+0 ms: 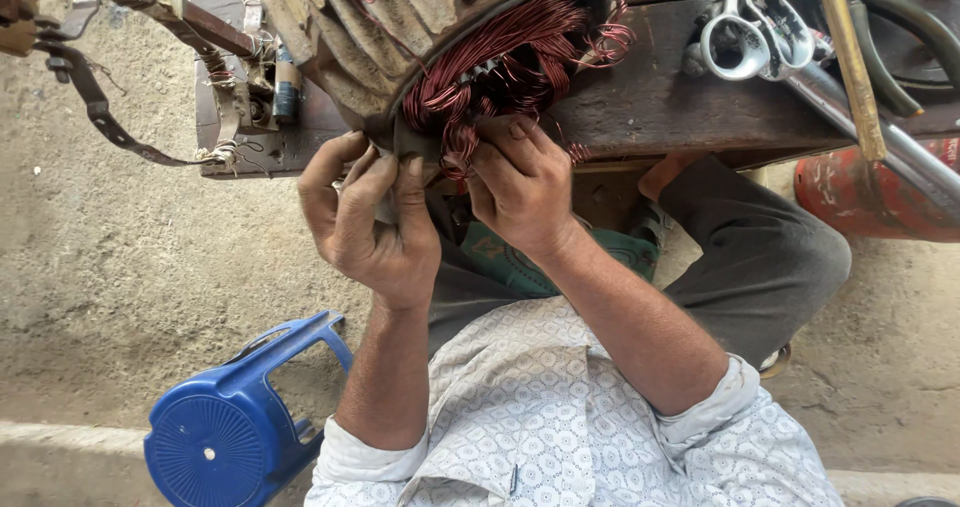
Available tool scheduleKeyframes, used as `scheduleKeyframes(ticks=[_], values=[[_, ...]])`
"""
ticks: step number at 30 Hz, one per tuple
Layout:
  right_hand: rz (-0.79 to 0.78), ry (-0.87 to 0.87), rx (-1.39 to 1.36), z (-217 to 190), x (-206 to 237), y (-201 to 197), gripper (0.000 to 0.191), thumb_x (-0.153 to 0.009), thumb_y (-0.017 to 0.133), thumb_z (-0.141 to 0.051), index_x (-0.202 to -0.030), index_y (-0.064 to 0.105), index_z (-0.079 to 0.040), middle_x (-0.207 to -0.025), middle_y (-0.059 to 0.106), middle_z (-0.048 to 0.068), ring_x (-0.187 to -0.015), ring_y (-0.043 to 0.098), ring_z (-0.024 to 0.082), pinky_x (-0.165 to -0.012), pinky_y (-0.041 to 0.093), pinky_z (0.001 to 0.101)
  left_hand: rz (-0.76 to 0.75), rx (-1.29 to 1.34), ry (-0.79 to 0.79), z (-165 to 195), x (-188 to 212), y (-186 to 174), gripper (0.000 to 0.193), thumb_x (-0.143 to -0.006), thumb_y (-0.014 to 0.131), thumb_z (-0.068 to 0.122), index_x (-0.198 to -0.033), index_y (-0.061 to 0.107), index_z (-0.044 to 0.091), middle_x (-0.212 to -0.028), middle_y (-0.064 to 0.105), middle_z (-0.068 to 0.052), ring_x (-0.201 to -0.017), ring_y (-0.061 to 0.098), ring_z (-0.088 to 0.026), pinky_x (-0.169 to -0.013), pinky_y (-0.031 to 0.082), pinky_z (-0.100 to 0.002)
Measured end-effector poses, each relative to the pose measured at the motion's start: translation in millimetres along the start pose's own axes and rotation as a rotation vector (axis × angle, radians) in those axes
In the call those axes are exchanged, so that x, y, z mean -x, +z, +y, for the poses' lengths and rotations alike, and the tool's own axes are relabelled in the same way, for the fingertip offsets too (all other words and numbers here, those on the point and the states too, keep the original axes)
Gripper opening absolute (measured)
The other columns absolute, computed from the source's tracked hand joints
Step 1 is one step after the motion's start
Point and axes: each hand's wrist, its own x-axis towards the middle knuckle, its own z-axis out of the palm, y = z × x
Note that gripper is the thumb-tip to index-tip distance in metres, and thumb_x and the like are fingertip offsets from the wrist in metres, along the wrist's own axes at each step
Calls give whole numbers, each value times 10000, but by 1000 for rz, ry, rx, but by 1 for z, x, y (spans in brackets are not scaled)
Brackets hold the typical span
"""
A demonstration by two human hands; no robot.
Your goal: The person works on a motor stator, using a wooden stick to push copper windings into place. They cut and insert grey insulating paper between winding sections using shears and their hands. The person repeatedly trims and fits paper pieces into the stator slots.
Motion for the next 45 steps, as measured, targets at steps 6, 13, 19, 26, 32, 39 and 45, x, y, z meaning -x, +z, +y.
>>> scheduleKeyframes(ticks=[6, 13, 19, 26, 32, 39, 45], values=[[3, 23, 27, 6, 8, 3, 175, -897, 769, -37, -1056, 705, -72, -1098, 683, 70, -943, 696, 253, -756, 599, 365, -7, 45, -6, -2, -2, 7, 96, -1031, 776, 11, -1062, 685, 6, -1375, 477, -106, -1249, 647, -219, -1013, 643, -308], [1, -53, 79, 19, 9, -1, 216, -901, 755, 5, -1105, 716, -54, -1117, 685, 66, -949, 711, 214, -747, 610, 340, -25, 66, 81, 1, -2, 14, 123, -1032, 754, 57, -1005, 644, 10, -1419, 432, -138, -1344, 567, -305, -1054, 611, -403], [-8, -113, 76, 25, 4, -3, 304, -825, 730, 38, -1125, 715, -12, -1111, 679, 99, -974, 716, 249, -779, 613, 365, -38, 1, 62, 1, -2, 16, 170, -1080, 720, 92, -1032, 611, -29, -1453, 436, -166, -1375, 577, -336, -1083, 613, -425], [-32, -105, 54, 40, 10, 7, 298, -799, 734, 43, -1095, 724, 20, -1068, 695, 128, -971, 719, 281, -800, 620, 377, -32, -71, 61, -6, -2, 22, 152, -1045, 728, 66, -1010, 603, -13, -1467, 439, -182, -1375, 543, -330, -1076, 637, -426], [-45, -197, 219, 54, 13, 27, 86, -993, 663, -67, -1022, 712, -2, -1068, 728, 147, -922, 716, 308, -780, 577, 395, 25, -241, 47, -12, -16, 8, 179, -890, 850, 100, -900, 680, 43, -1377, 597, -194, -1260, 600, -331, -1066, 529, -439], [-81, -296, 220, 52, 16, 31, 125, -1101, 603, -25, -1001, 678, -24, -1111, 743, 151, -929, 686, 313, -774, 550, 398, 48, -286, -47, -8, -8, 3, 116, -876, 784, 143, -920, 695, 83, -1439, 552, -107, -1333, 571, -268, -1123, 533, -343], [-153, -317, 124, 76, 26, 39, 157, -1131, 543, -52, -1046, 655, 18, -1033, 689, 134, -876, 700, 281, -739, 561, 353, 73, -209, -84, -24, 2, 8, 105, -914, 773, 181, -916, 699, 106, -1478, 525, -36, -1383, 518, -213, -1118, 518, -285]])
